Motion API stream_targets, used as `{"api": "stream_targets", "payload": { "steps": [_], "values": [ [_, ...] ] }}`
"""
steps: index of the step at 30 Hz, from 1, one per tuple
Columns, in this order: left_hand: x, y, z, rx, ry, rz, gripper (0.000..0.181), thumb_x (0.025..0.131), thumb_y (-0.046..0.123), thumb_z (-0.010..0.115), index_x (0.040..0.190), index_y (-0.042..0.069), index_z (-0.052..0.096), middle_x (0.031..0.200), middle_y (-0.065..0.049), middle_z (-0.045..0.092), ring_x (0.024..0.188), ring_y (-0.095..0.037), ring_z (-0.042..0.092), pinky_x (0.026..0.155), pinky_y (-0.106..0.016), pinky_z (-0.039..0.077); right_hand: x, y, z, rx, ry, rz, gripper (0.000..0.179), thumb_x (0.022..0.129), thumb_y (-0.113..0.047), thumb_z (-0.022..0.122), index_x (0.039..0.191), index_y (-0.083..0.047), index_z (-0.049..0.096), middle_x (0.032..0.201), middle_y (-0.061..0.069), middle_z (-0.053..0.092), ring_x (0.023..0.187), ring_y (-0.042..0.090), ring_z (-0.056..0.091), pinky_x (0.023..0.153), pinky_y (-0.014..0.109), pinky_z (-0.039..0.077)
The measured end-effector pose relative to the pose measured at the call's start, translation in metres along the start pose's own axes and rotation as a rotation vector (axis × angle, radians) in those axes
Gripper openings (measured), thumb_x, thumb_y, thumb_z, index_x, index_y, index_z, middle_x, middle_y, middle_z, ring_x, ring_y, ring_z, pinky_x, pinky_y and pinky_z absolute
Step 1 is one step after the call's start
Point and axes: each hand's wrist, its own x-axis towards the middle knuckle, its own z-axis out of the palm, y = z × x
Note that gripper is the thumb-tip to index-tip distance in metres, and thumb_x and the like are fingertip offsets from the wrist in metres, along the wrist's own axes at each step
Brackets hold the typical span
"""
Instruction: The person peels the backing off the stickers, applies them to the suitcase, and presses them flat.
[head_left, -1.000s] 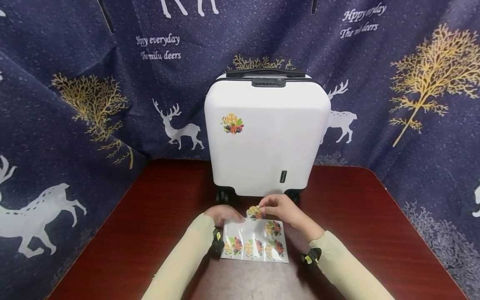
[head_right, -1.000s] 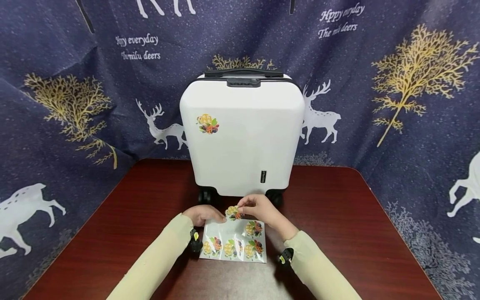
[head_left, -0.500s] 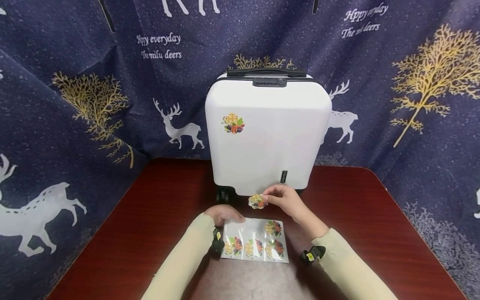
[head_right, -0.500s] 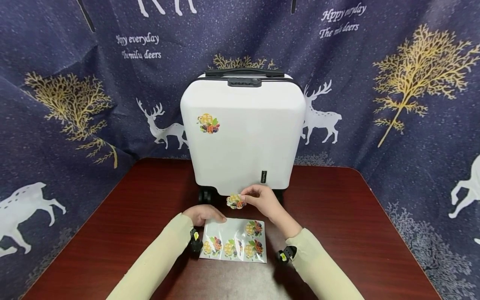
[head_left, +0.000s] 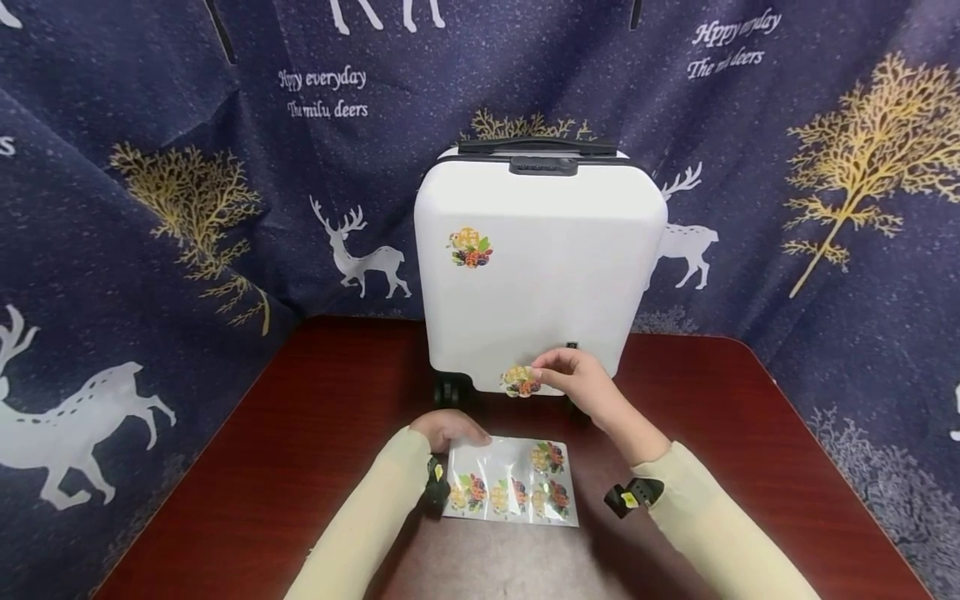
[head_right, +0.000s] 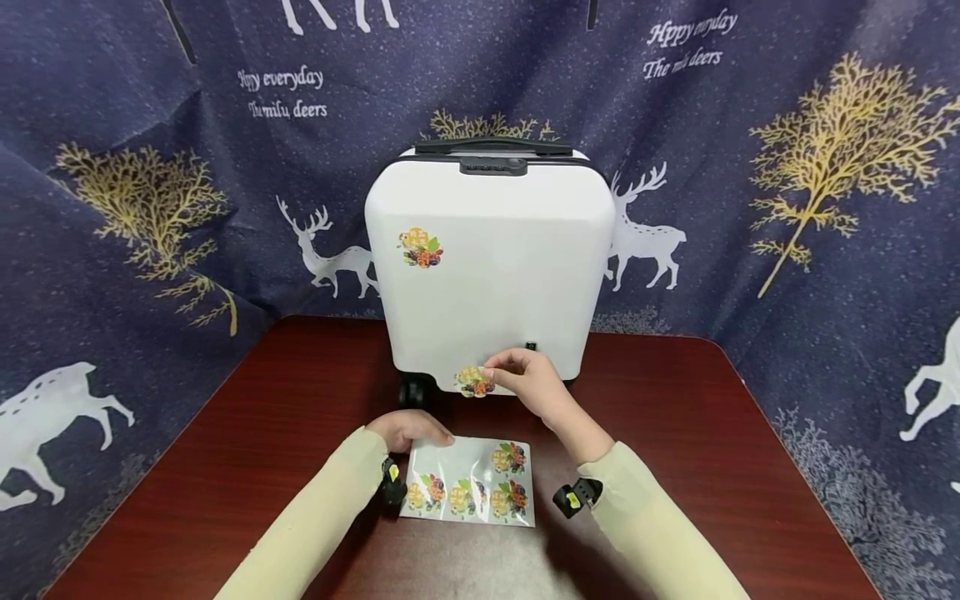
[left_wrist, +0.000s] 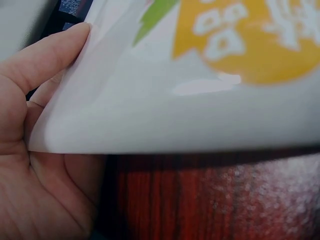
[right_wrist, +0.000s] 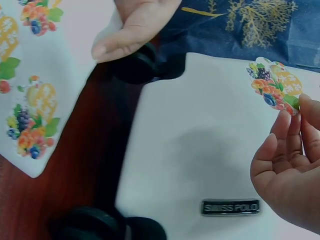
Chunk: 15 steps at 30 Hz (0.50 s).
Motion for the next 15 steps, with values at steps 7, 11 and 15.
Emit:
{"api": "stream_targets", "payload": {
  "steps": [7, 11, 15],
  "values": [
    [-0.004, 0.003, 0.002, 0.005, 0.013, 0.000, 0.026, 0.093, 0.009, 0.068, 0.114, -0.007, 0.072, 0.095, -0.012, 0.077, 0.077, -0.016, 0.071, 0.079, -0.035, 0.064, 0.002, -0.017, -0.013, 0.028, 0.029, -0.025, 0.026, 0.099, -0.018, 0.066, 0.113, 0.004, 0.069, 0.092, -0.017, 0.068, 0.095, 0.004, 0.062, 0.094, 0.028, 0.050],
    [-0.005, 0.003, 0.002, 0.010, 0.021, 0.005, 0.026, 0.093, 0.009, 0.069, 0.114, -0.006, 0.073, 0.095, -0.012, 0.077, 0.077, -0.016, 0.071, 0.078, -0.035, 0.064, 0.005, -0.028, -0.019, 0.038, 0.048, -0.031, 0.026, 0.101, -0.018, 0.064, 0.114, 0.004, 0.068, 0.088, -0.022, 0.066, 0.090, 0.005, 0.059, 0.087, 0.026, 0.051],
    [-0.005, 0.002, 0.002, 0.013, 0.018, 0.006, 0.026, 0.093, 0.010, 0.068, 0.114, -0.006, 0.073, 0.094, -0.012, 0.077, 0.077, -0.015, 0.071, 0.078, -0.034, 0.064, 0.007, -0.038, -0.023, 0.039, 0.083, -0.036, 0.025, 0.101, -0.018, 0.063, 0.113, 0.004, 0.067, 0.084, -0.023, 0.065, 0.088, 0.006, 0.058, 0.084, 0.024, 0.050]
  ]
}}
